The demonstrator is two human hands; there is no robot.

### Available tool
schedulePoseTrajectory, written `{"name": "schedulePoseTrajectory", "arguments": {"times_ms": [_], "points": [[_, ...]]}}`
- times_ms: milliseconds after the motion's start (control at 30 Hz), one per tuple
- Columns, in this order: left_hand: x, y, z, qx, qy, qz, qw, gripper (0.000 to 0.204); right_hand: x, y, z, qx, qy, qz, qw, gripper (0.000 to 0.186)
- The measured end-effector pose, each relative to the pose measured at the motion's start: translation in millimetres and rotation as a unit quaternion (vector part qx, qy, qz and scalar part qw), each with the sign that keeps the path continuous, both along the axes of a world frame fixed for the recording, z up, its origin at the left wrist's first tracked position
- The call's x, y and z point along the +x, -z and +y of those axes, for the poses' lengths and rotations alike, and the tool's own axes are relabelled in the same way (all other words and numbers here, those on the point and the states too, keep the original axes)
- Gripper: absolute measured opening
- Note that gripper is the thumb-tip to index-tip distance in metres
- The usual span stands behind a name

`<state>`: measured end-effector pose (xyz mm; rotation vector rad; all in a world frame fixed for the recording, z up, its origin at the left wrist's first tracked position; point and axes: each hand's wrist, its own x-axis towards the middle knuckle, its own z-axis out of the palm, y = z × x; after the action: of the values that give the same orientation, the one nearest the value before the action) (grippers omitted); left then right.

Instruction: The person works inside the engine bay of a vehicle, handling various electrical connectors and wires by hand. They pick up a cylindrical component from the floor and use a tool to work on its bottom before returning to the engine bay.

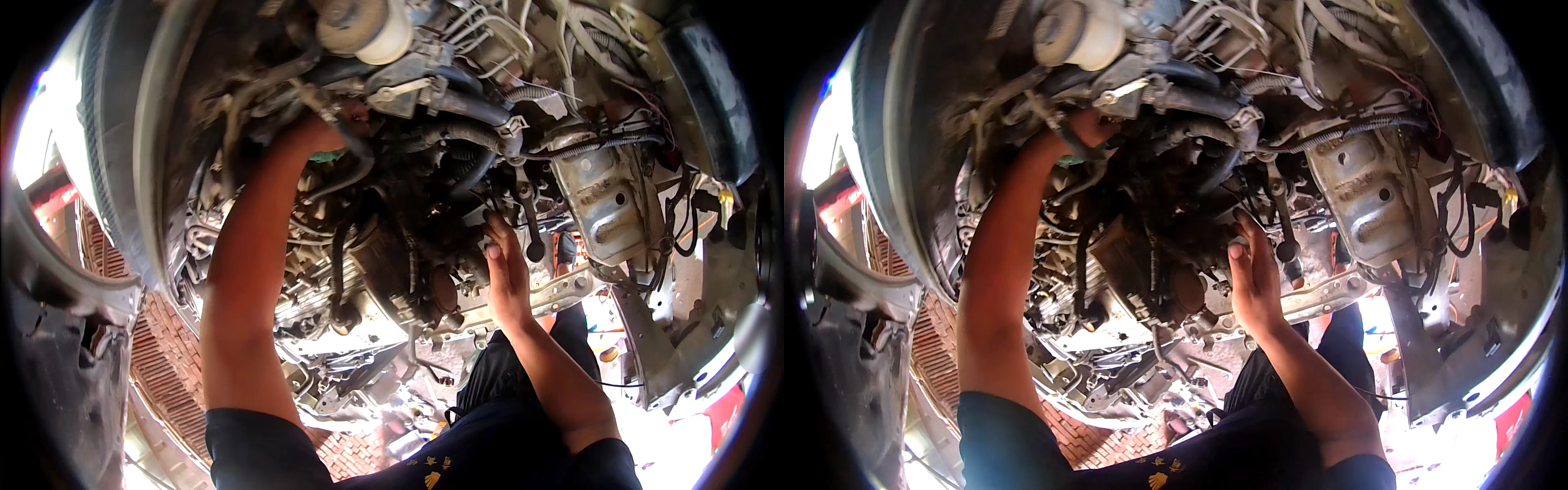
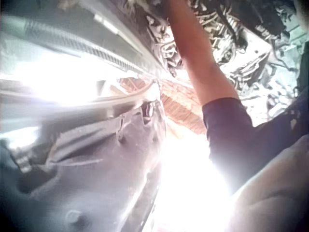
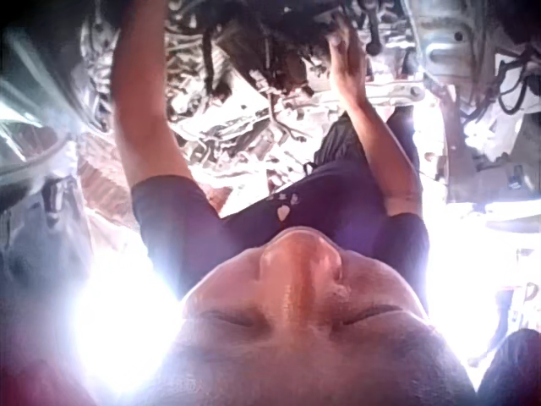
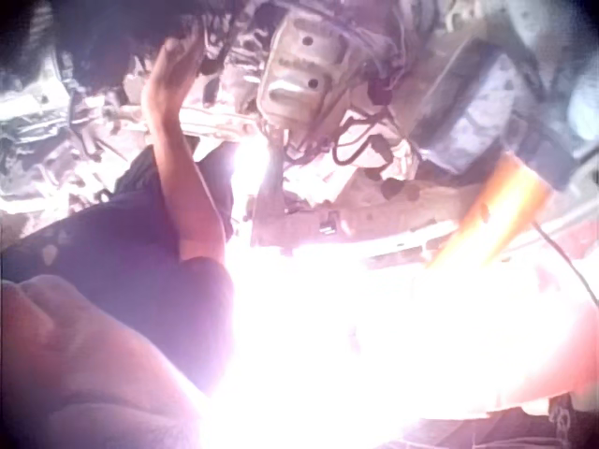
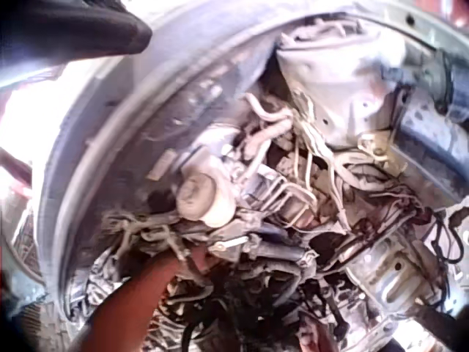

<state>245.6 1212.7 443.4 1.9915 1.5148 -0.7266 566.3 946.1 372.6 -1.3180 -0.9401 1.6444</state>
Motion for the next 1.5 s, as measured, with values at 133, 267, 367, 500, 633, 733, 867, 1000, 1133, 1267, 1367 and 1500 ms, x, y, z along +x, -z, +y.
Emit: {"name": "schedulePoseTrajectory", "arguments": {"times_ms": [133, 267, 367, 500, 633, 733, 867, 1000, 1133, 1267, 1367, 1500], "points": [[-4, -54, -44, 0.091, -0.045, 0.04, 0.994, 0.027, 10, -21, -18, 0.05, 0.005, -0.01, 0.999, 0.072], [47, -122, -123, 0.3, -0.06, -0.025, 0.952, 0.019, 31, -41, -34, 0.087, -0.017, -0.023, 0.996, 0.063], [73, -152, -176, 0.49, -0.087, -0.167, 0.851, 0.015, 39, -62, -47, 0.127, -0.022, -0.025, 0.991, 0.051], [121, -181, -267, 0.562, -0.179, -0.309, 0.746, 0.01, 61, -105, -60, 0.184, -0.13, -0.011, 0.974, 0.045], [198, -166, -360, 0.417, -0.33, -0.525, 0.664, 0.016, 65, -150, -85, 0.095, -0.236, 0.202, 0.946, 0.055], [232, -142, -396, 0.406, -0.262, -0.525, 0.7, 0.028, 66, -152, -116, 0.046, -0.214, 0.239, 0.946, 0.048], [243, -146, -423, 0.404, -0.19, -0.481, 0.755, 0.041, 72, -149, -130, 0.045, -0.15, 0.106, 0.982, 0.034], [243, -139, -449, 0.342, -0.342, -0.568, 0.666, 0.047, 76, -171, -141, 0.072, -0.215, 0.079, 0.971, 0.034], [202, -137, -450, 0.378, -0.291, -0.553, 0.683, 0.009, 87, -192, -145, 0.004, -0.39, 0.134, 0.911, 0.044], [136, -113, -459, 0.525, -0.362, -0.524, 0.565, 0.015, 73, -209, -123, 0.17, -0.404, 0.018, 0.899, 0.045], [61, -143, -429, 0.696, -0.439, -0.234, 0.517, 0.026, 72, -204, -97, 0.144, -0.295, -0.035, 0.944, 0.043], [-1, -100, -429, 0.691, -0.293, -0.133, 0.647, 0.031, 30, -183, -10, 0.252, -0.175, -0.13, 0.943, 0.038]]}}
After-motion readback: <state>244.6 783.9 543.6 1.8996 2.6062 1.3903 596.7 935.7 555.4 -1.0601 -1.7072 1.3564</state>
